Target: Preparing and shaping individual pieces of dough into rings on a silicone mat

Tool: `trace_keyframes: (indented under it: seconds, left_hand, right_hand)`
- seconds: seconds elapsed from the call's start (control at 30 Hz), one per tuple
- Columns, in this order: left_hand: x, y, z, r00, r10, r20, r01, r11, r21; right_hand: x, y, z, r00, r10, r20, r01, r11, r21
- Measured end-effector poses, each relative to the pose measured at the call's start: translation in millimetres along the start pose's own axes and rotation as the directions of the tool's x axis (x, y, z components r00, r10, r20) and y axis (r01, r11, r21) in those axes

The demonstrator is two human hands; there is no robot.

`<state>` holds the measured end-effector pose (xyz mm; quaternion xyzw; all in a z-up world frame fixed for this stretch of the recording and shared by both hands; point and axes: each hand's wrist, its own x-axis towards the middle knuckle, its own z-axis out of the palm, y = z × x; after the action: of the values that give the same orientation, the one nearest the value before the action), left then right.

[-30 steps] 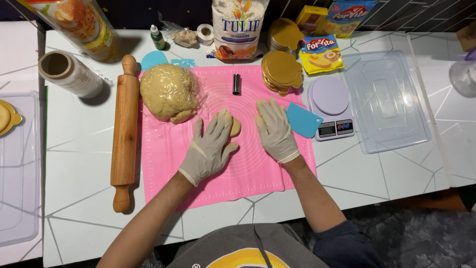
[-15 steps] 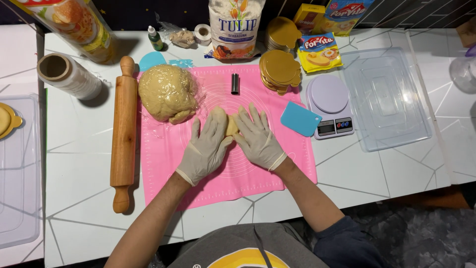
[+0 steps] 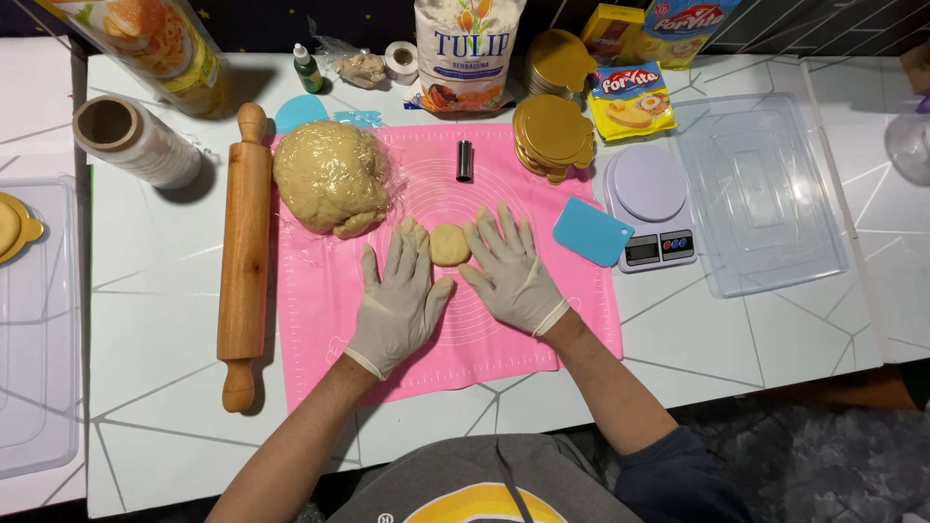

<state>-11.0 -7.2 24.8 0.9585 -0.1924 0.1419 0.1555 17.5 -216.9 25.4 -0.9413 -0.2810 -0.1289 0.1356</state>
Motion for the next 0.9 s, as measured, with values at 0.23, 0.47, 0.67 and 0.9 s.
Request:
trace_keyframes:
  seconds: [0.23, 0.47, 0.67, 0.9]
  left_hand:
    - [-3.3, -15.6, 18.6, 0.997, -0.082, 0.003, 0.081, 0.989, 0.12]
    - [-4.0, -16.7, 17.8, 0.998, -0.058, -0.019, 0.06, 0.989, 0.137]
    - [0.9, -5.6, 0.6, 0.987, 0.159, 0.002, -0.158, 0.984, 0.078]
    - [-2.2, -7.2, 6.9, 0.98, 0.188, 0.062, -0.187, 0.982, -0.01]
  right_hand:
    - [3.4, -14.8, -2.6, 0.992, -0.118, -0.036, 0.115, 0.991, -0.072]
    - [-6.6, -28.3, 0.5, 0.983, -0.182, 0.024, 0.184, 0.967, -0.179]
    - [-9.9, -21.8, -3.3, 0.986, -0.167, 0.026, 0.168, 0.959, -0.227]
    - [-16.1, -22.6, -12.1, 0.988, -0.135, 0.071, 0.148, 0.96, -0.238]
